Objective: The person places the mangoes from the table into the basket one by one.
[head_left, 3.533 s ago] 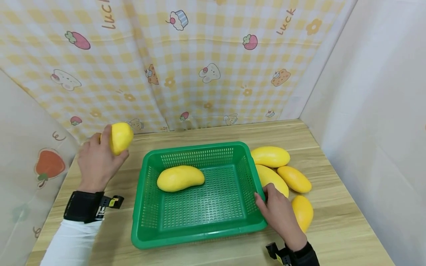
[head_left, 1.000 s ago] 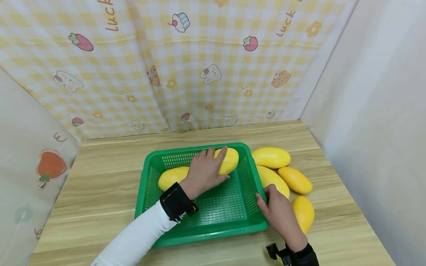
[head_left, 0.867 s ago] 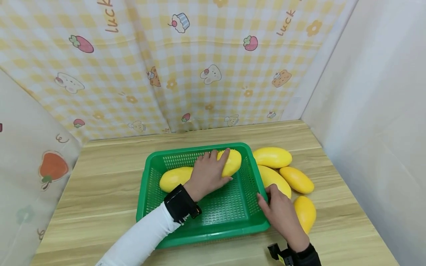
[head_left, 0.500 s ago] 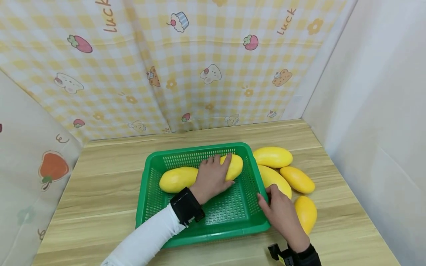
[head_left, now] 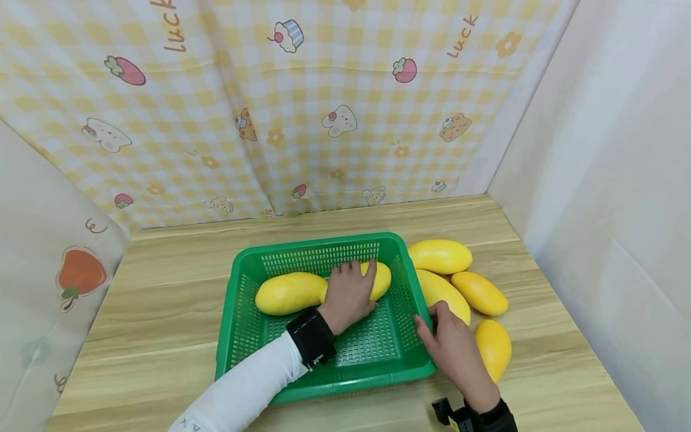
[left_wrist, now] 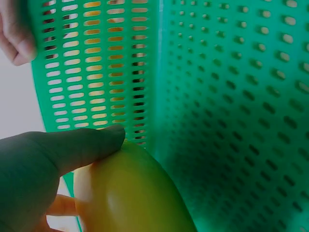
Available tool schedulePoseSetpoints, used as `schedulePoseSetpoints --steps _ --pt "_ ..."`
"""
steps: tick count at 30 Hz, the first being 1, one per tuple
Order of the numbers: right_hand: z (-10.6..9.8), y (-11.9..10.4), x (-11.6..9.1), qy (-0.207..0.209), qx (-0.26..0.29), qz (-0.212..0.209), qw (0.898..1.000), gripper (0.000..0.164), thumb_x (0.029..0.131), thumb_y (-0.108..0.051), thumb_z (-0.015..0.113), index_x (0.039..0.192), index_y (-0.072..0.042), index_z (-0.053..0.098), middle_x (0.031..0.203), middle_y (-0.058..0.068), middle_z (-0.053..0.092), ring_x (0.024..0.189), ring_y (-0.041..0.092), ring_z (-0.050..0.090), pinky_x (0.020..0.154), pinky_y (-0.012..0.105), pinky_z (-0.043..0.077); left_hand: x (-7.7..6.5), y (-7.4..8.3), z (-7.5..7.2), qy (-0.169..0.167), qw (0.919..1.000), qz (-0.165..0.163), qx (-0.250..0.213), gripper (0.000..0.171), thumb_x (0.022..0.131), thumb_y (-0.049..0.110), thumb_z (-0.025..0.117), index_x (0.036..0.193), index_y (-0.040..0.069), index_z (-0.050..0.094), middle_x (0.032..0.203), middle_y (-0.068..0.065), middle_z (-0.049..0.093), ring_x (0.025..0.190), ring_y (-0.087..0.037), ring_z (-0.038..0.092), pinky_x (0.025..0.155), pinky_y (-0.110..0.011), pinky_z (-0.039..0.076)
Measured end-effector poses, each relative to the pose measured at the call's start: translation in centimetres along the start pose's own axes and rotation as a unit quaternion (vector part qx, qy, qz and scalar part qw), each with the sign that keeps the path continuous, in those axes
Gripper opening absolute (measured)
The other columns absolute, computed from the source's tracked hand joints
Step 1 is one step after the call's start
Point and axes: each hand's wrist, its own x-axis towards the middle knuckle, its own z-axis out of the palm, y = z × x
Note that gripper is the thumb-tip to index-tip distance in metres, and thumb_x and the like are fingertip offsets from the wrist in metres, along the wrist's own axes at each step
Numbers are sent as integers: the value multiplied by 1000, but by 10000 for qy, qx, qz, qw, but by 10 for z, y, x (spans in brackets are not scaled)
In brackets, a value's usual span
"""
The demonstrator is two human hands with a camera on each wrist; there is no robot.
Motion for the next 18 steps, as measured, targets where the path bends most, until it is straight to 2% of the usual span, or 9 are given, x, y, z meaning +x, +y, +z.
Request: schedulePoseSetpoints --steps 7,18 --pt "0 1 0 -5 23 -25 10000 21 93 -22 63 93 -5 50 70 0 49 57 12 44 52 27 40 1 1 10 120 9996 134 198 85 70 59 76 136 12 52 106 -16 62 89 -30 61 70 -40 50" --pt "-1 0 -1 -9 56 -56 10000 21 93 -24 62 93 -5 51 68 -1 49 56 11 44 52 26 39 2 -1 20 228 9991 78 339 88 68 63 76 136 12 51 105 -14 62 88 -29 61 68 -39 51"
